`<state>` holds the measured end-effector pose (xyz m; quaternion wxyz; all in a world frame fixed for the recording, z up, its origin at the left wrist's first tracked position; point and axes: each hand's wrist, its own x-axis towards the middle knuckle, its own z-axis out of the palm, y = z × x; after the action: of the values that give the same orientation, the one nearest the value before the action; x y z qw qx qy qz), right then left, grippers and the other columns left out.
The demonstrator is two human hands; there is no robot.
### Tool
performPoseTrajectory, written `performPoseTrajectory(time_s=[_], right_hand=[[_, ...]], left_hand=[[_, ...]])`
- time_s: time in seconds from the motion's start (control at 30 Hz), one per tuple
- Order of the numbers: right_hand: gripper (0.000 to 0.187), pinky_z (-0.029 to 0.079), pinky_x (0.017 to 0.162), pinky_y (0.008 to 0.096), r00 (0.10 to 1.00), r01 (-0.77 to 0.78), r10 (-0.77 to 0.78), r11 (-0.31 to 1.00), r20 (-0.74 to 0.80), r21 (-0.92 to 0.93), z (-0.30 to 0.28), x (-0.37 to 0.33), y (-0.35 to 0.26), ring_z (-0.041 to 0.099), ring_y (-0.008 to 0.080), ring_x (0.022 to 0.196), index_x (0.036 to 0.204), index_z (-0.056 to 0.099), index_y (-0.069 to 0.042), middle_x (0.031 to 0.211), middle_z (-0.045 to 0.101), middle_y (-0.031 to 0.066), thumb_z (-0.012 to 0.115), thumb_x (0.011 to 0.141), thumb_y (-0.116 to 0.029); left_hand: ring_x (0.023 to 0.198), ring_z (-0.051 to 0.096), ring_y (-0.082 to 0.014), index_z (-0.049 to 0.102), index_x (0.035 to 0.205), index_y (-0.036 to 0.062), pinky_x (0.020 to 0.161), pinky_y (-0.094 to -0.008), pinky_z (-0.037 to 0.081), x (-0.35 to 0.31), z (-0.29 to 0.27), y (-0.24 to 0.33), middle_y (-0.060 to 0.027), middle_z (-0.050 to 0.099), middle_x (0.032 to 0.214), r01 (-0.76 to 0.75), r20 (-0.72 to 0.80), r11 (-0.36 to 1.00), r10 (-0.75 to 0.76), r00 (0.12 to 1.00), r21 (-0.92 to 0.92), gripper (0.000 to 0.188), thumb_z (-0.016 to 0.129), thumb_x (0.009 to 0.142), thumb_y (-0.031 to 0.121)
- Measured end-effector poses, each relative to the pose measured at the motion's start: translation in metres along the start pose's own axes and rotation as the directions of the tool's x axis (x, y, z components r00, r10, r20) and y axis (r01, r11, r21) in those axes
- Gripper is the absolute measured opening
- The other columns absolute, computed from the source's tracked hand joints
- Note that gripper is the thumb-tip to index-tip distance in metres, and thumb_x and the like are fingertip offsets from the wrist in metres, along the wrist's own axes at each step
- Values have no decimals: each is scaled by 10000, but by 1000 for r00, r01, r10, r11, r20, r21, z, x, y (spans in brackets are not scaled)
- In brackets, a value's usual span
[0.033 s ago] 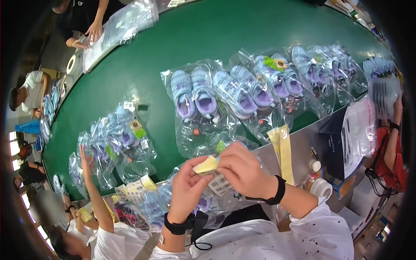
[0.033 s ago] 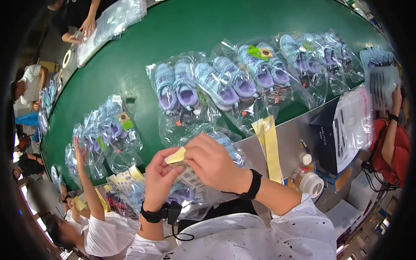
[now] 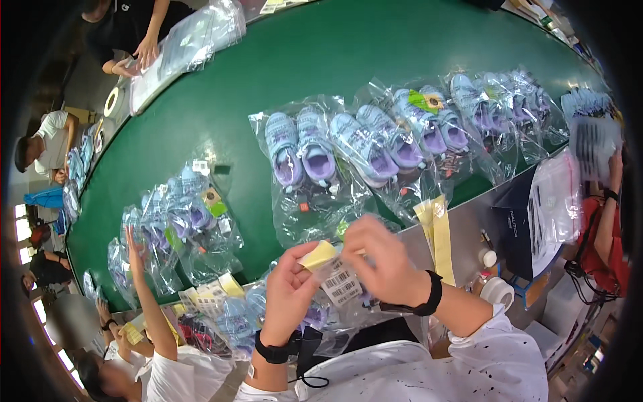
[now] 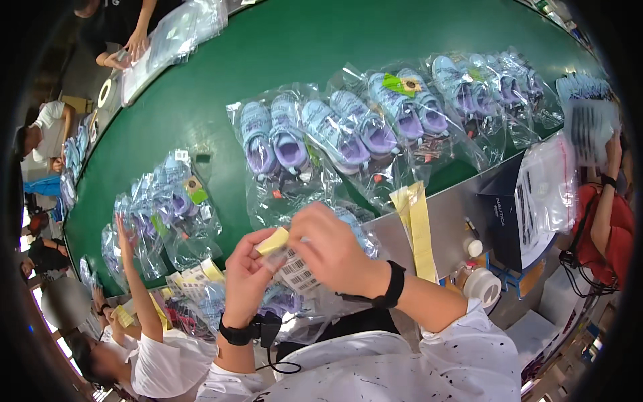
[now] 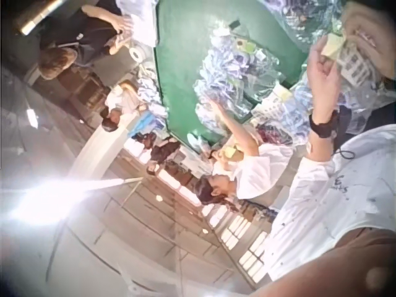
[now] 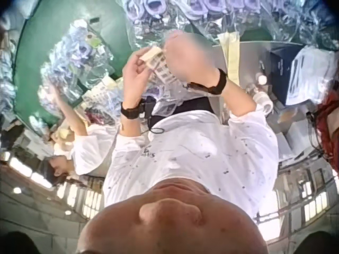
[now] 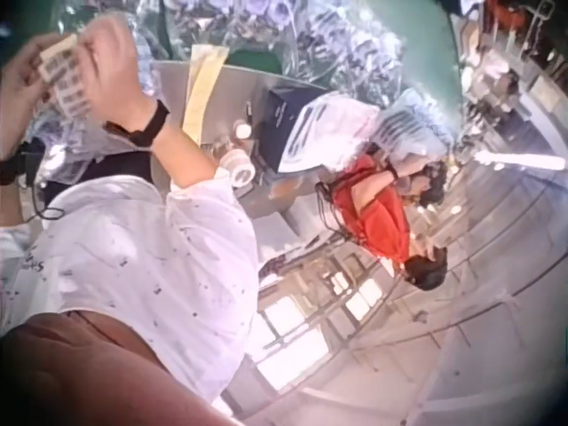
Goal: The person peels yellow barcode stickers from a sheet and applies them to clear plastic bags containing pairs of slippers. They handle the bags one at a time, placing the sticker on the packaging and moving the labeled item to a growing pile on the green table.
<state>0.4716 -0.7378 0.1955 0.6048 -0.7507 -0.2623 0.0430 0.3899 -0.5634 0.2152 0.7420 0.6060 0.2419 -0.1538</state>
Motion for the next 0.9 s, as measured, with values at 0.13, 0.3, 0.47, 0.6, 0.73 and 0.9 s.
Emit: performPoseTrajectory(time_s=[0.13,0.3,0.47,0.6,0.73,0.9], right_hand=[[38,463,879,378,950,-221,253,959,-183,180,-4,42,50,588,342,965,899,551,8,1048,593,180,556,883,-26],[66,427,954,420,950,-134,130,991,-283,8,61,89,160,564,387,1087,883,545,11,1176,585,227,576,869,-45],[89,442,930,392,983,-137,154,978,-100,157,131,118,163,577,351,1099,897,570,12,1203,600,203,592,882,-73],[108,495,841,367,985,-109,146,938,-90,328,136,151,167,588,286,1082,879,608,8,1194,586,192,649,854,-89],[131,465,599,308,832,-416,510,834,-219,361,101,207,216,579,146,645,784,686,18,726,638,72,740,790,-100],[120,454,598,340,848,-524,530,841,-16,135,94,243,254,559,160,626,763,692,19,664,613,78,726,784,-94]], left_hand=[[990,639,-123,479,1303,-43,838,-233,515,4,-3,5,-123,636,1167,52,-64,998,-51,997,25,471,593,848,-84],[988,643,-134,465,1344,-38,832,-250,532,-8,-14,4,-133,607,1255,68,-77,998,-68,995,4,501,589,861,-91],[956,658,-143,398,1412,-34,811,-257,544,-11,-24,-4,-169,595,1258,65,-154,995,-77,985,-81,585,594,863,-86],[928,663,-154,348,1439,-14,800,-263,539,-13,-38,-1,-172,640,1156,-19,-198,992,-6,980,-122,641,603,856,-79],[975,653,-158,441,1346,-19,830,-258,517,-16,-62,-7,-165,657,1136,-52,-215,995,34,976,-81,477,589,896,-74],[957,638,-120,560,1231,-28,816,-229,496,-12,-75,-17,-110,680,1062,-47,-231,991,16,973,-129,323,596,911,-50]])
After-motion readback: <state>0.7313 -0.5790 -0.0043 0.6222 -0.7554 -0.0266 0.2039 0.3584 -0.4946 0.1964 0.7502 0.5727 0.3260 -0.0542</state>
